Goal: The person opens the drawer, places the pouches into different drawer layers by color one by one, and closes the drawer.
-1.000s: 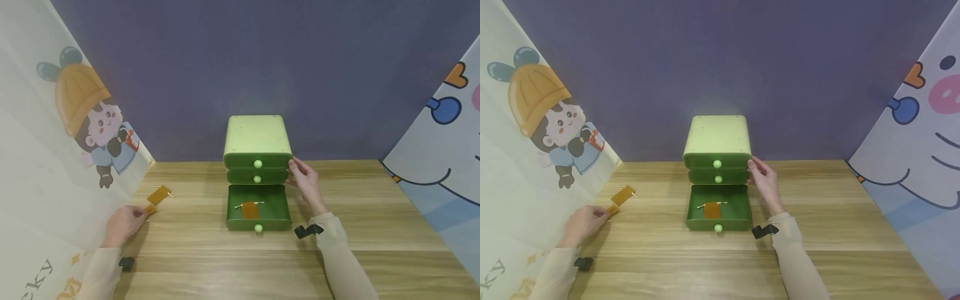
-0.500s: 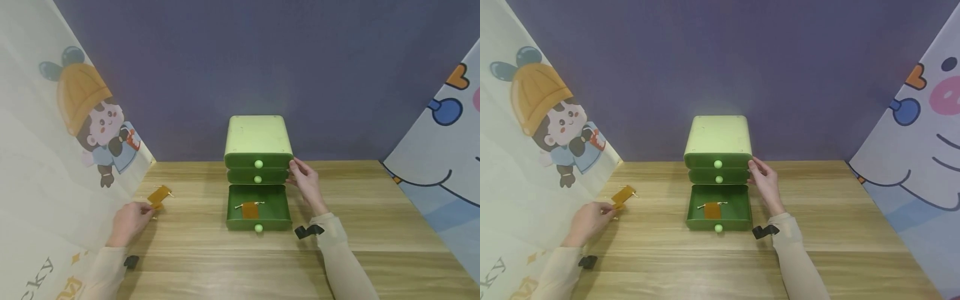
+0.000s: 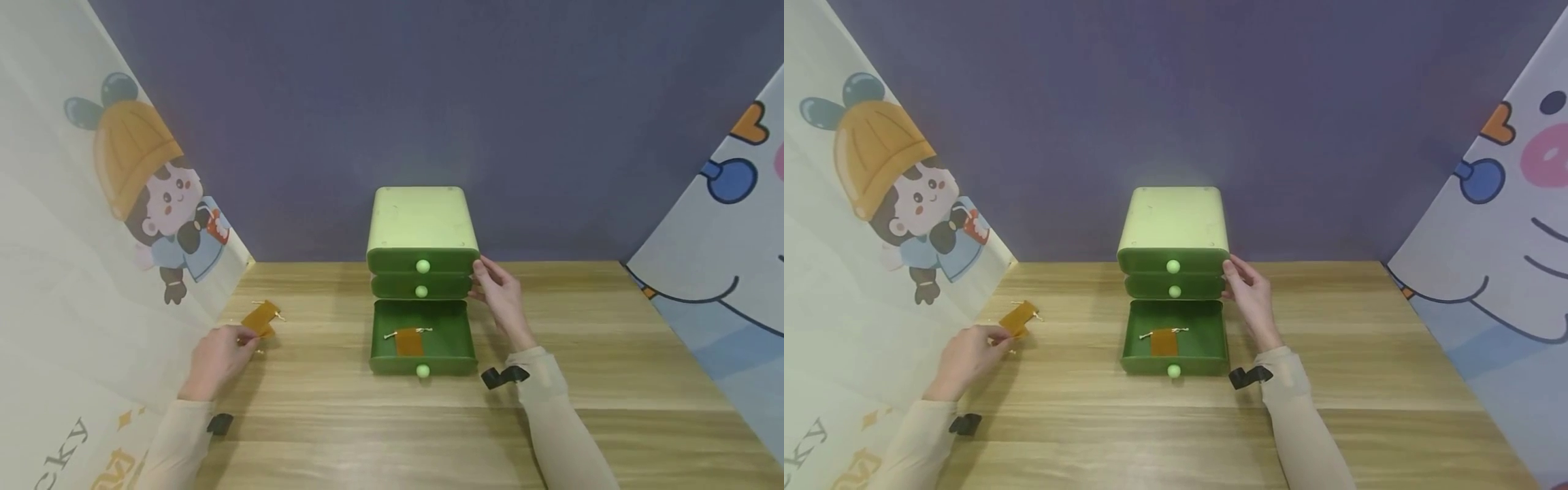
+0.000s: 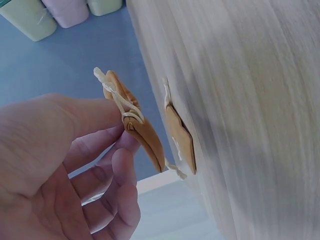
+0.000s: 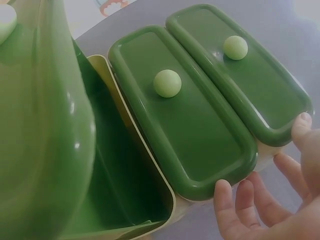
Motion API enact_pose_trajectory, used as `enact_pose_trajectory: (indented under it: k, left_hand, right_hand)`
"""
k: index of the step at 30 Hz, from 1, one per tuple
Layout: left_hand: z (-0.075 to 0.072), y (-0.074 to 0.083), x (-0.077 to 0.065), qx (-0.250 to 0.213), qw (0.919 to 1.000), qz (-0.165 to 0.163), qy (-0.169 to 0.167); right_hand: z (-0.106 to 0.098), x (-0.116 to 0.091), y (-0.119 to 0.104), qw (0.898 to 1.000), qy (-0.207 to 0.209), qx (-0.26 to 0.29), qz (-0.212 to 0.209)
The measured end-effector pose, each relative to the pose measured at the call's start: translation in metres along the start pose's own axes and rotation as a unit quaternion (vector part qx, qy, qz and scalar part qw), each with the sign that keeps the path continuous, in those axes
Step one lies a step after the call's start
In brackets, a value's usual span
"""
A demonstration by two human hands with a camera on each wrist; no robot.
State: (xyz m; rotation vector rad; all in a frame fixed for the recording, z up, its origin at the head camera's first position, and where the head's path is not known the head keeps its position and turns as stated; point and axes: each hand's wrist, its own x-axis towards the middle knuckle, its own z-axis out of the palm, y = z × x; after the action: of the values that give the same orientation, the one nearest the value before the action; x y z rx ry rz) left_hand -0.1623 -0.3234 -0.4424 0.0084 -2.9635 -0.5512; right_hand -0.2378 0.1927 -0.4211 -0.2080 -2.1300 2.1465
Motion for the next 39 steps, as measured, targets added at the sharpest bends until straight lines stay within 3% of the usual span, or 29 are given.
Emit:
enact_pose_trajectory:
  k: [11,17,30,39]
  left_hand:
    - [0.002,0.009,0.000,0.001,1.0000,0.006,-0.007]
    - [0.000,0.020,-0.002,0.005,0.9997,0.022,0.002]
    - [0.004,0.041,-0.001,-0.040,0.9984,0.027,-0.030]
    - [0.008,0.062,0.000,-0.038,0.9975,0.050,-0.031]
  right_hand:
    - [0.000,0.001,0.001,1.000,-0.001,-0.004,-0.003]
    - [0.002,0.001,0.002,1.000,-0.001,-0.002,-0.006]
    - [0.000,0.002,-0.001,1.000,0.001,-0.004,-0.005]
    - [0.001,0.002,0.000,1.000,0.001,-0.005,-0.006]
